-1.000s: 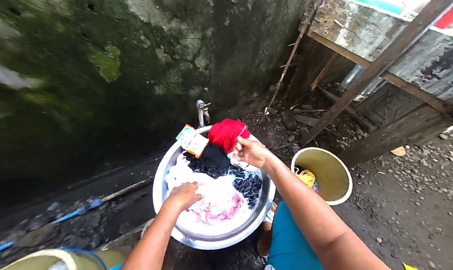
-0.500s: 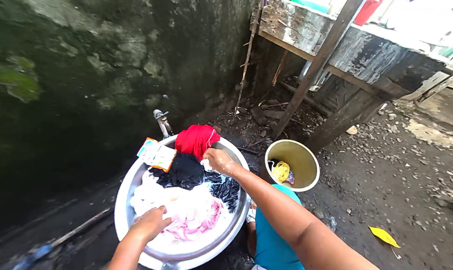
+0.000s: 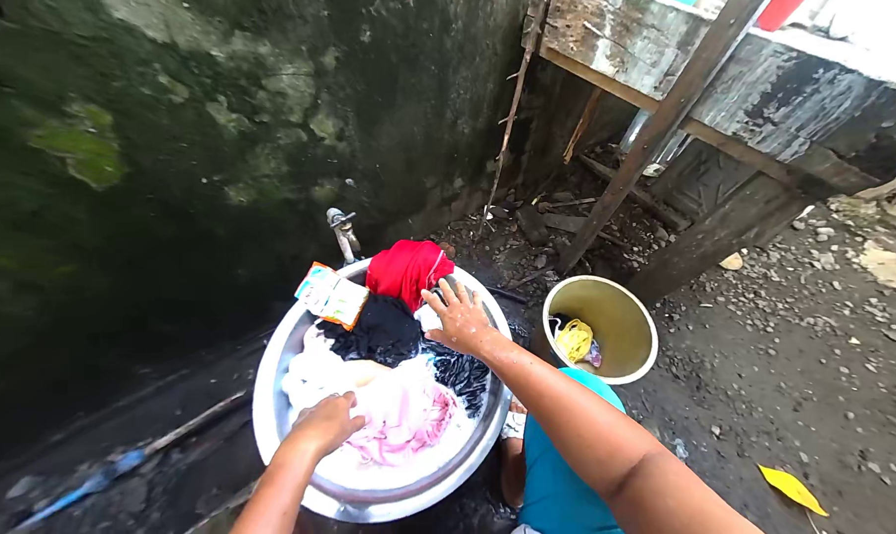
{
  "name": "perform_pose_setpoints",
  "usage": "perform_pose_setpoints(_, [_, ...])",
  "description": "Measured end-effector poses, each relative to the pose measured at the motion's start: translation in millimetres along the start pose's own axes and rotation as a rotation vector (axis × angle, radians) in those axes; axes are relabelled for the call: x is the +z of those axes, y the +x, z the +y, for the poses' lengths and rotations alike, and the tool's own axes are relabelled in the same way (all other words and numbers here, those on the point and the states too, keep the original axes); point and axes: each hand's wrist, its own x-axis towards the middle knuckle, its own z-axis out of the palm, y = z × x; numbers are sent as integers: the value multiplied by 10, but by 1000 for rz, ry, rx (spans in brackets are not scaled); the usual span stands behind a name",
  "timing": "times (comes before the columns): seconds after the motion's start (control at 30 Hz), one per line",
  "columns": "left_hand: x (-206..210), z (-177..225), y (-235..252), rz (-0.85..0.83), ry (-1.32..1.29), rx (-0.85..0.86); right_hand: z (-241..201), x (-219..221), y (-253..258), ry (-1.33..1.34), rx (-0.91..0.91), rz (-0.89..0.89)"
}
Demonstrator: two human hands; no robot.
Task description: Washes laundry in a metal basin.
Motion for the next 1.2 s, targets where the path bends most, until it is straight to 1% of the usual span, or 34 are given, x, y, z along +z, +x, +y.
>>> perform_pose_setpoints(0.13, [16,-36,-14,6,3,3,-37,4,-17,-18,-7,-19])
perform_pose_setpoints(0.27, [27,-61,-61,40,-23,12,-62,38,-22,-38,-8,-76])
perform_pose_setpoints(0.43, [26,-66,-62,29,-14,0,-67,81,-49,-32,-18,-249])
perform_pose_setpoints(0.57, [26,-57,-66,24,-14,-6,-17,144,-41,47,-122,-456])
perform_pose_setpoints(0.63, [30,-63,-55,27,-20,-4,-32,144,-53,41,-161,-511])
perform_pose_setpoints(1.2, [45,-48,-18,4,7,-8,-36,152,-52,3,-167,-509])
